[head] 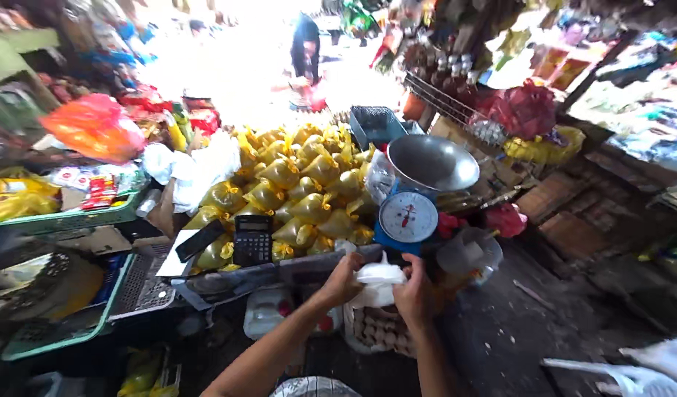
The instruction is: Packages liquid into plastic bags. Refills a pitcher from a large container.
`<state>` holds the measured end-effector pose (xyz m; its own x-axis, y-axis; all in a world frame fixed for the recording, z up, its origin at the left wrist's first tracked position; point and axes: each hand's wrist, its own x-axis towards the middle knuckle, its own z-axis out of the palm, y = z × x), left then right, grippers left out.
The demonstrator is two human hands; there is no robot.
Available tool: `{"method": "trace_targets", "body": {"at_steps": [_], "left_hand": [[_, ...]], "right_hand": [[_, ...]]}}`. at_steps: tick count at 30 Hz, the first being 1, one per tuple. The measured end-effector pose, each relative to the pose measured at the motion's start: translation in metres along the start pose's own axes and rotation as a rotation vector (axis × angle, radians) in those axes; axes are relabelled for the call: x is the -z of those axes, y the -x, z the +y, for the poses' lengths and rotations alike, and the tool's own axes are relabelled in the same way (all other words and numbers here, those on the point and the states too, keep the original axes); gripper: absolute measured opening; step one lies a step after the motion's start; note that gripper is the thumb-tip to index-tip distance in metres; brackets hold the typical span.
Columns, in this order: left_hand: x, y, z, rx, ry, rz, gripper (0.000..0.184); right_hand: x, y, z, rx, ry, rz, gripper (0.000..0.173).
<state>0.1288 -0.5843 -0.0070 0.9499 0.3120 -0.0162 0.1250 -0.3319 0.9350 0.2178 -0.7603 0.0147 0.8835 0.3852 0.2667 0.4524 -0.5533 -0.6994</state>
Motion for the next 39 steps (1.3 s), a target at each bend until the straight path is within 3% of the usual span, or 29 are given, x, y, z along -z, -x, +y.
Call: {"method": "trace_targets", "body": {"at_steps": [2,5,8,10,16,18,19,21,22,24,26,28,30,33,36,39], "left_hand": [[-0.005,-0.006,-0.032,0.097,-0.296,0.277,0.073],[-0.026,0.008,-0.042,0.212,-0.299,0.448,0.074],[-0.05,0.031,-0.061,0.278,-0.206,0.408,0.055],[-0.044,0.038,-0.079,0.341,-0.206,0.466,0.047],[-0.034,0.057,-0.102,0.488,-0.354,0.282,0.048],[-0.033,0.054,-0.09,0.533,-0.48,0.181,0.06],[-0.035,0.051,-0.082,0.505,-0.522,0.161,0.066],[-0.045,0.041,-0.076,0.379,-0.429,0.186,0.06],[-0.049,0.035,-0.079,0.318,-0.272,0.213,0.051],[-0.053,0.023,-0.091,0.271,0.107,0.247,0.036],[-0.046,0.014,-0.105,0.245,0.241,0.28,0.028],[-0.029,0.012,-0.118,0.22,0.239,0.309,0.027],[-0.006,0.019,-0.134,0.232,0.256,0.351,0.029],[0.027,0.029,-0.153,0.298,0.304,0.331,0.035],[0.047,0.03,-0.159,0.33,0.372,0.227,0.043],[0.056,0.02,-0.154,0.338,0.303,0.249,0.03]], "right_hand": [[-0.008,0.014,0.012,-0.018,0.111,0.042,0.062],[-0.027,0.04,0.023,-0.05,0.126,-0.007,0.065],[-0.043,0.059,0.039,-0.087,0.085,-0.056,0.062],[-0.045,0.057,0.05,-0.107,0.044,-0.042,0.058],[-0.052,0.068,0.046,-0.172,-0.035,-0.079,0.06],[-0.058,0.064,0.046,-0.179,-0.043,-0.048,0.061],[-0.063,0.063,0.046,-0.162,-0.043,-0.015,0.064],[-0.075,0.064,0.045,-0.108,-0.061,0.041,0.089],[-0.08,0.064,0.044,-0.092,-0.092,0.034,0.104],[-0.085,0.07,0.041,-0.122,-0.202,-0.042,0.112],[-0.083,0.074,0.04,-0.312,-0.475,-0.174,0.101],[-0.085,0.076,0.054,-0.671,-0.823,-0.281,0.074],[-0.097,0.078,0.083,-1.013,-0.891,-0.296,0.047],[-0.13,0.082,0.124,-1.348,-0.865,-0.219,0.055],[-0.168,0.073,0.143,-1.4,-0.975,-0.124,0.067],[-0.202,0.05,0.133,-1.377,-1.044,0.012,0.072]]}}
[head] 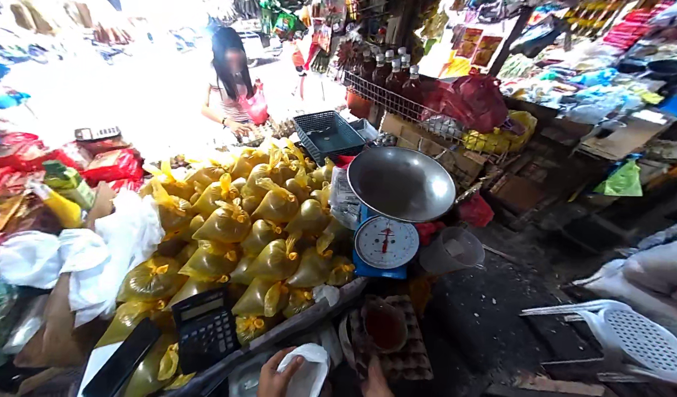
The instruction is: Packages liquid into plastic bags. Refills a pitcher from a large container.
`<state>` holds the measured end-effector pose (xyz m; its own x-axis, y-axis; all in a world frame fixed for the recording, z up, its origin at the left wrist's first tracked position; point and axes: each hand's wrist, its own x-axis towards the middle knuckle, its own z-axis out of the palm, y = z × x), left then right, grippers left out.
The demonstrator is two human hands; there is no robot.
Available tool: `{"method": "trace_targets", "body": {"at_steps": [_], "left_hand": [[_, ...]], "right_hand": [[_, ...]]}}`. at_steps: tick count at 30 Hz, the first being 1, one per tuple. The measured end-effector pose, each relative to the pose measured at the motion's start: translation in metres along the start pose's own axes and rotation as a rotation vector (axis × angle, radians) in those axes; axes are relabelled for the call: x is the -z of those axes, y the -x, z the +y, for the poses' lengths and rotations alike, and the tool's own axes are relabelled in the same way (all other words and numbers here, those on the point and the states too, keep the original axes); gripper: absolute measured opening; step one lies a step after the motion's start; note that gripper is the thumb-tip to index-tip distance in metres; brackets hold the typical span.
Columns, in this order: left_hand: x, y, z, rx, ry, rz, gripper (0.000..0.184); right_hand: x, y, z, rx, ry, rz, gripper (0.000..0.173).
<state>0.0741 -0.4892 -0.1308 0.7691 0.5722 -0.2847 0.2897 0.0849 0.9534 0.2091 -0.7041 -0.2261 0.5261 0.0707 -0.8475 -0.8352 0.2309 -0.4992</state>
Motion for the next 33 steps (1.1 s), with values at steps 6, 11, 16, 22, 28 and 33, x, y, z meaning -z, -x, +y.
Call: {"method": "trace_targets", "body": {"at_steps": [6,11,16,22,28,33], "left_hand": [[0.0,-0.018,0.014,-0.022,-0.095,0.023,0.021],[0.02,-0.015,0.014,0.004,-0.122,0.052,0.02],[0.031,-0.005,0.006,-0.127,0.01,0.088,0.033],[-0.003,-0.009,0.008,-0.162,-0.086,0.154,0.02],[-0.071,-0.037,0.035,-0.057,-0.132,-0.047,0.046],[-0.124,-0.085,0.045,-0.026,-0.089,-0.24,0.037]], "right_hand": [[-0.042,-0.024,0.004,0.136,-0.159,0.106,0.079],[-0.036,-0.039,0.005,0.278,-0.161,0.226,0.057],[0.01,-0.012,-0.007,0.319,0.021,0.219,0.056],[0.068,0.01,-0.044,0.462,0.228,0.39,0.034],[0.121,0.077,-0.113,0.749,0.131,0.216,0.023],[0.139,0.137,-0.176,0.967,0.072,0.096,0.022]]}}
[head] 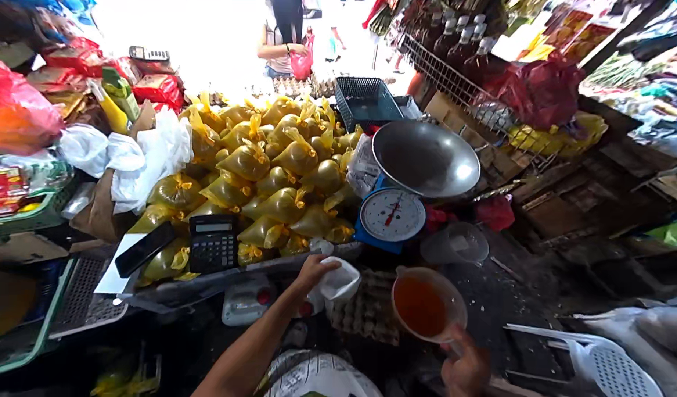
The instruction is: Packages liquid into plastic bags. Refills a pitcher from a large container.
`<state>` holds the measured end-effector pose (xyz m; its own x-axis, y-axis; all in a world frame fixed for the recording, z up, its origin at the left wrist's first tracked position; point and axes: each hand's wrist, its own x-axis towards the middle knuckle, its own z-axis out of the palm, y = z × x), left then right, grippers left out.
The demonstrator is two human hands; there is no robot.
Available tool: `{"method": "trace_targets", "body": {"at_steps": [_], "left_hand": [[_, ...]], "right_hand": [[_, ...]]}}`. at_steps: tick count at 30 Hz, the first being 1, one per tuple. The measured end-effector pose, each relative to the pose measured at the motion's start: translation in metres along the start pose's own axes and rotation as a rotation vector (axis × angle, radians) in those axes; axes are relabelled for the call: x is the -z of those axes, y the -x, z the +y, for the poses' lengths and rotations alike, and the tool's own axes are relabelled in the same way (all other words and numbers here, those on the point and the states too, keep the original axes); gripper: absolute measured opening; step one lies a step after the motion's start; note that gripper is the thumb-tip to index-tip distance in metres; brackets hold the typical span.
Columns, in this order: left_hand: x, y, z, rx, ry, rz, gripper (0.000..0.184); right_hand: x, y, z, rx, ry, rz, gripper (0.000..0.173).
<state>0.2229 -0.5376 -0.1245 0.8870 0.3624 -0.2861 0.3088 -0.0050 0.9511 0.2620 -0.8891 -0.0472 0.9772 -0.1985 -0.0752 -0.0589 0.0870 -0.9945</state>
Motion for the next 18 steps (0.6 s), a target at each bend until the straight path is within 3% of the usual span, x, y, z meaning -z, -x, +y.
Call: {"method": "trace_targets", "body": {"at_steps": [4,7,11,18], "left_hand": [[-0.023,-0.022,0.058,-0.028,-0.09,-0.04,0.039],[-0.04,-0.028,0.098,-0.143,-0.231,-0.026,0.038],[-0.056,-0.046,0.132,-0.284,-0.36,-0.009,0.038],[-0.066,-0.03,0.164,-0.335,-0.544,0.02,0.038]], "right_hand": [[0.006,-0.018,-0.065,0.096,-0.137,-0.02,0.025],[0.007,-0.025,-0.105,0.102,-0.108,-0.029,0.029],[0.004,-0.041,-0.132,0.105,0.054,-0.097,0.041],[-0.01,-0.059,-0.157,0.178,0.427,-0.324,0.06]]}}
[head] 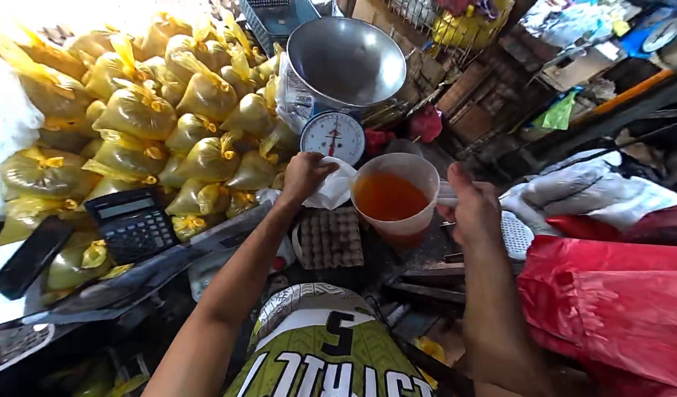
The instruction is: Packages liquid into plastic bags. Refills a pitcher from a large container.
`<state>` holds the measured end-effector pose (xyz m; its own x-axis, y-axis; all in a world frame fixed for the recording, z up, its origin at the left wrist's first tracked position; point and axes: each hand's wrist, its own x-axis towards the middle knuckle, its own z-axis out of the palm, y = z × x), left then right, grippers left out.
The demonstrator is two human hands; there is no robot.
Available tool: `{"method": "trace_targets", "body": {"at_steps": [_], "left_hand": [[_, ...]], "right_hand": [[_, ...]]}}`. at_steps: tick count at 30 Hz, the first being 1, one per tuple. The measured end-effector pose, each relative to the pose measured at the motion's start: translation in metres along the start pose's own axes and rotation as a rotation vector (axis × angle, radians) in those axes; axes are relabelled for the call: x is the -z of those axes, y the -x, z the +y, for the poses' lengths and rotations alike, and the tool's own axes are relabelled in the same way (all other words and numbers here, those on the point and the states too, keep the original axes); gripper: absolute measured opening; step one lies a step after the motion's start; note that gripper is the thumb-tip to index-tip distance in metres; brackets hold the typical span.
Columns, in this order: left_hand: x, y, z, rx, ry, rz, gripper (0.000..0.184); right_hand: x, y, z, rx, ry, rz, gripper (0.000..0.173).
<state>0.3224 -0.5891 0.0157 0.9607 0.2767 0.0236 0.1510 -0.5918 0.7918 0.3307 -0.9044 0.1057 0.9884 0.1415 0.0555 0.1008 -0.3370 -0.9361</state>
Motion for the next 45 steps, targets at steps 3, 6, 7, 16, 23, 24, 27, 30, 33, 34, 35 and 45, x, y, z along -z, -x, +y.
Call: {"method": "trace_targets", "body": {"at_steps": [3,6,7,16,23,24,27,30,33,34,35,45], "left_hand": [[0.0,0.003,0.01,0.003,-0.042,-0.008,0.037],[0.001,0.004,0.015,0.025,-0.069,-0.042,0.037],[0.001,0.004,0.016,0.028,-0.067,-0.046,0.037],[0.009,0.01,0.011,0.014,-0.022,-0.037,0.044],[0.012,0.016,0.006,0.031,-0.051,-0.034,0.038],[0.012,0.017,0.005,0.037,-0.045,-0.033,0.038],[0.012,0.018,0.004,0.028,-0.036,-0.028,0.037],[0.013,0.02,0.005,0.013,-0.046,-0.021,0.037],[0.012,0.021,0.006,0.025,-0.068,-0.033,0.036],[0.012,0.021,0.006,0.034,-0.074,-0.038,0.036],[0.012,0.022,0.006,0.039,-0.083,-0.041,0.036],[0.006,0.026,0.015,0.02,-0.103,-0.037,0.036]], "right_hand": [[-0.001,-0.013,-0.01,0.004,0.168,-0.068,0.072],[-0.003,-0.023,-0.025,0.003,0.298,-0.14,0.078],[-0.003,-0.026,-0.028,0.008,0.328,-0.158,0.078],[-0.009,-0.045,-0.065,0.107,0.503,-0.179,0.075],[-0.013,-0.049,-0.086,0.12,0.602,-0.211,0.076],[-0.014,-0.049,-0.088,0.122,0.607,-0.211,0.075],[-0.016,-0.047,-0.095,0.126,0.679,-0.217,0.076],[-0.019,-0.043,-0.098,0.153,0.742,-0.227,0.078],[-0.021,-0.041,-0.101,0.163,0.789,-0.234,0.079],[-0.023,-0.04,-0.1,0.167,0.798,-0.237,0.079],[-0.023,-0.039,-0.1,0.168,0.805,-0.236,0.08],[-0.013,-0.029,-0.106,0.209,0.849,-0.195,0.079]]}}
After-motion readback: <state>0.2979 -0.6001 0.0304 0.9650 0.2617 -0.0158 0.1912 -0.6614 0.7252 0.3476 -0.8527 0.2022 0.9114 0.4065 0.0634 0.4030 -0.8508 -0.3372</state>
